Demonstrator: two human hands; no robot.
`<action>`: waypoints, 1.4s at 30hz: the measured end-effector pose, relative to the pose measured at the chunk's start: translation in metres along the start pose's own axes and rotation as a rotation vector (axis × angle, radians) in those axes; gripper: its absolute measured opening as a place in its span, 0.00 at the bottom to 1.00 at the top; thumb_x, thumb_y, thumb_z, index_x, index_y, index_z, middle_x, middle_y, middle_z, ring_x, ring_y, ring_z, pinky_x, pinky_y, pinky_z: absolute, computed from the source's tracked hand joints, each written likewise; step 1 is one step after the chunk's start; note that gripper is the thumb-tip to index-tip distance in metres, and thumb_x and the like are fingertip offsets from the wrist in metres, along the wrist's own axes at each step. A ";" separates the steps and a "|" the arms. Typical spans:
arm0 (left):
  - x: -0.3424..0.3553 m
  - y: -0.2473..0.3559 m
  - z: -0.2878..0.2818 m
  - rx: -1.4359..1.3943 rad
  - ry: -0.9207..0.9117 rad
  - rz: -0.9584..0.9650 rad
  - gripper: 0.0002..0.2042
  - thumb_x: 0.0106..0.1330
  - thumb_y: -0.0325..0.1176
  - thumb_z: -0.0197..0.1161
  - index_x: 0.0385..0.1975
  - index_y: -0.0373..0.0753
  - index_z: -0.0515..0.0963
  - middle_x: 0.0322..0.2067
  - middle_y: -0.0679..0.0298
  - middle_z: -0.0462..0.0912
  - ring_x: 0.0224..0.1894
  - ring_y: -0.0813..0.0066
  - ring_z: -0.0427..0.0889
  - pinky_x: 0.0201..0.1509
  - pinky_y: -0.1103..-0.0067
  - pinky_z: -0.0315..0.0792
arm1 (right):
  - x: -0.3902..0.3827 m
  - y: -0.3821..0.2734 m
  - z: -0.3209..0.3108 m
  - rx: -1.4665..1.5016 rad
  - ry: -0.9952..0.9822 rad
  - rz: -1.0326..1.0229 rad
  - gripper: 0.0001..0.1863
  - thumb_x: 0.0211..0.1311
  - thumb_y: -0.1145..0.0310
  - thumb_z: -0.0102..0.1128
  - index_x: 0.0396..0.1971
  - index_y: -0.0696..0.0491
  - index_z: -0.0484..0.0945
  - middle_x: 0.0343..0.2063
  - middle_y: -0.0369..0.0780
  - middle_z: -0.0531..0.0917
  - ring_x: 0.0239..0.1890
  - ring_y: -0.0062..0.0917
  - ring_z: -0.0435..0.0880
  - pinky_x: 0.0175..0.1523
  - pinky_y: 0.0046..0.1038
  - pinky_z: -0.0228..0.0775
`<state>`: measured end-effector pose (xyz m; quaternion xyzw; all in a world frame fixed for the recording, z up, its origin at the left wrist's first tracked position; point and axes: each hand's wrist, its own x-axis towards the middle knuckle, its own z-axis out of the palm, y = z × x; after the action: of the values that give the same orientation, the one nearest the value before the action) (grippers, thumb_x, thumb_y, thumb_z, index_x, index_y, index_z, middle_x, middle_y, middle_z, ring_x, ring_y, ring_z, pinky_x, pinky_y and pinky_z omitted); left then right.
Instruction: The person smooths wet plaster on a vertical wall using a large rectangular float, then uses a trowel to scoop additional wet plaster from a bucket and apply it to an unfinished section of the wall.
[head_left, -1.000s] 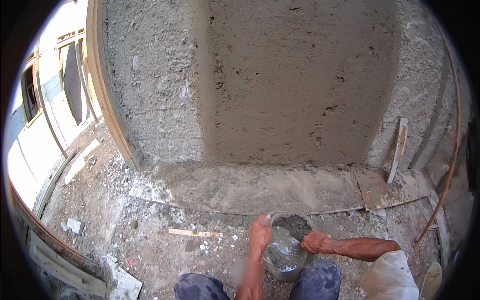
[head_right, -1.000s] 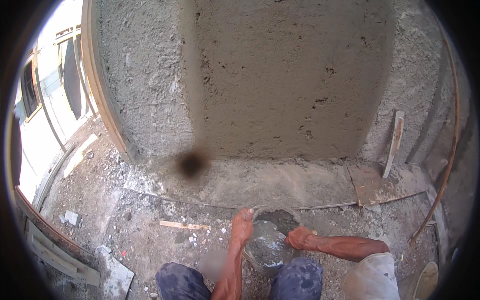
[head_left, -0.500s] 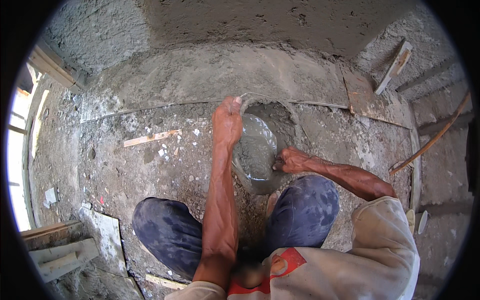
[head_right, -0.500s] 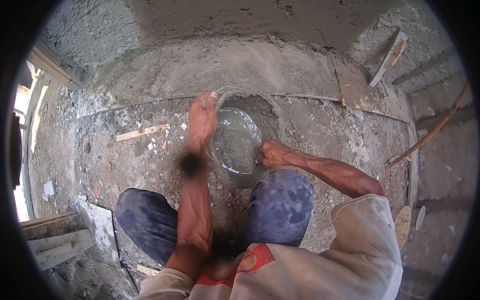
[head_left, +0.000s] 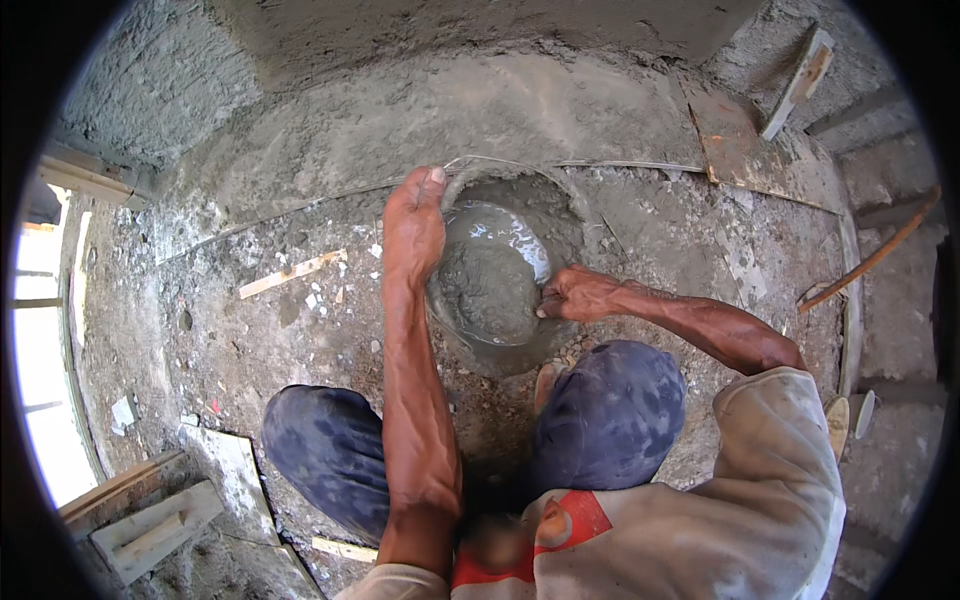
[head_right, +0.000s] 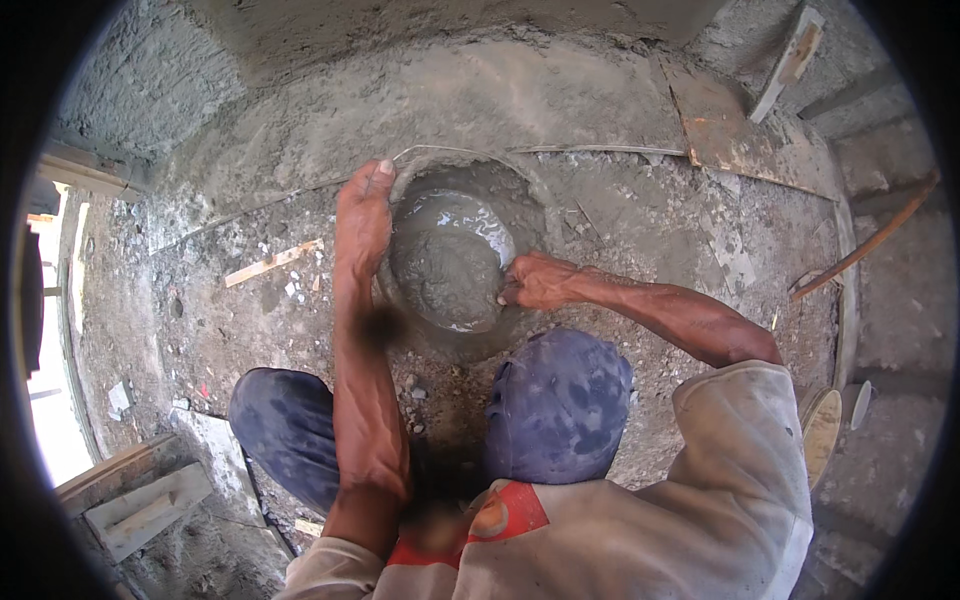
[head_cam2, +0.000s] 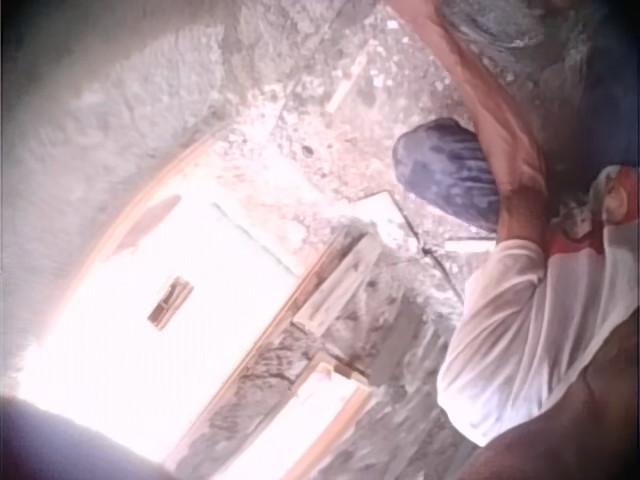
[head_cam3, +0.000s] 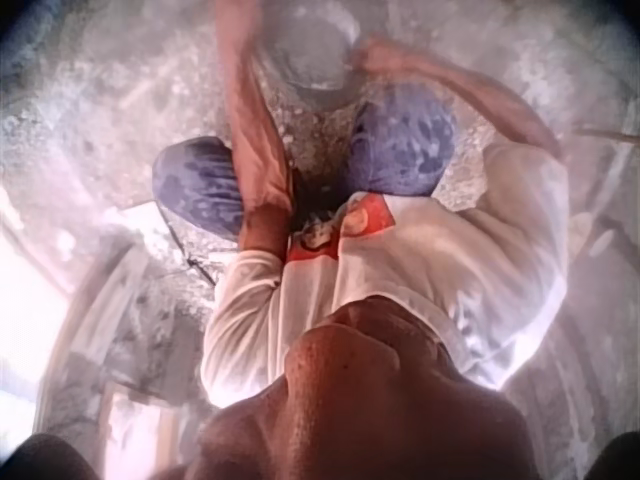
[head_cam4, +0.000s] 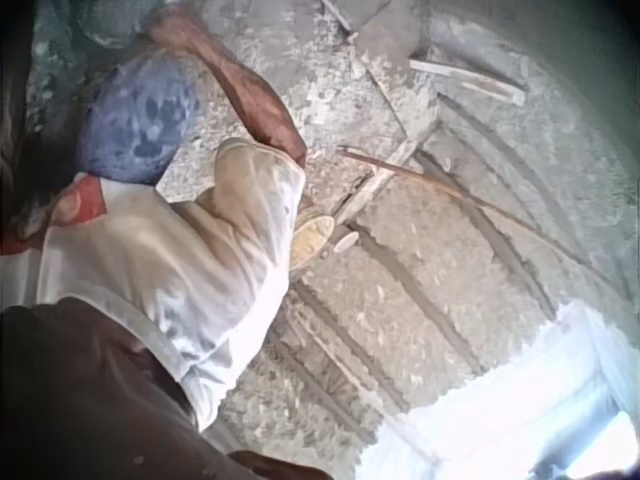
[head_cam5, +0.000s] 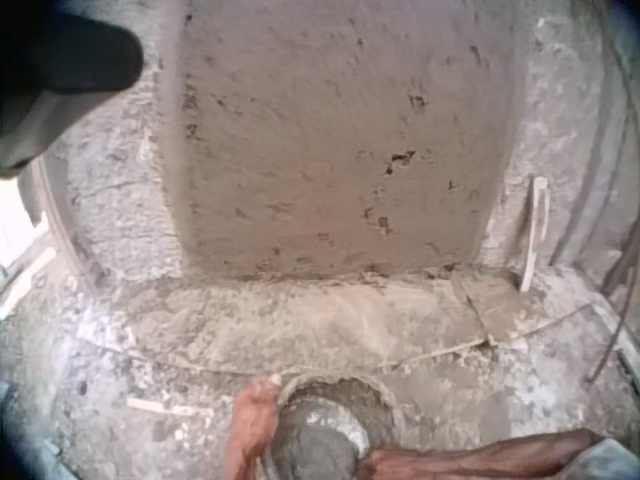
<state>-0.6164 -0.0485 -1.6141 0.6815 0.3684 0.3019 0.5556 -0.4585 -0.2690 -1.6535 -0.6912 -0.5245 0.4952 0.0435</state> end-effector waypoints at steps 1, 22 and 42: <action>-0.002 0.002 -0.001 0.008 -0.008 -0.005 0.21 0.79 0.47 0.55 0.50 0.31 0.81 0.39 0.55 0.86 0.44 0.65 0.81 0.55 0.70 0.72 | 0.003 -0.001 0.009 0.012 -0.001 -0.001 0.21 0.65 0.55 0.62 0.30 0.62 0.82 0.22 0.51 0.82 0.26 0.38 0.82 0.37 0.43 0.74; 0.011 -0.026 -0.017 -0.027 0.014 -0.023 0.18 0.79 0.43 0.56 0.44 0.31 0.81 0.34 0.55 0.84 0.38 0.69 0.76 0.49 0.69 0.72 | -0.026 -0.032 0.001 1.258 0.056 0.103 0.17 0.78 0.56 0.52 0.46 0.56 0.76 0.27 0.36 0.77 0.18 0.17 0.73 0.20 0.23 0.66; 0.014 -0.035 -0.017 -0.013 0.051 0.008 0.14 0.77 0.36 0.57 0.31 0.32 0.78 0.24 0.64 0.76 0.30 0.75 0.70 0.37 0.71 0.69 | -0.040 -0.044 -0.016 -0.512 0.465 -0.207 0.15 0.65 0.62 0.54 0.42 0.58 0.77 0.34 0.51 0.86 0.41 0.51 0.87 0.43 0.48 0.79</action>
<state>-0.6284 -0.0237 -1.6451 0.6713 0.3776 0.3241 0.5493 -0.4758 -0.2724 -1.5946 -0.7172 -0.6747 0.1702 0.0370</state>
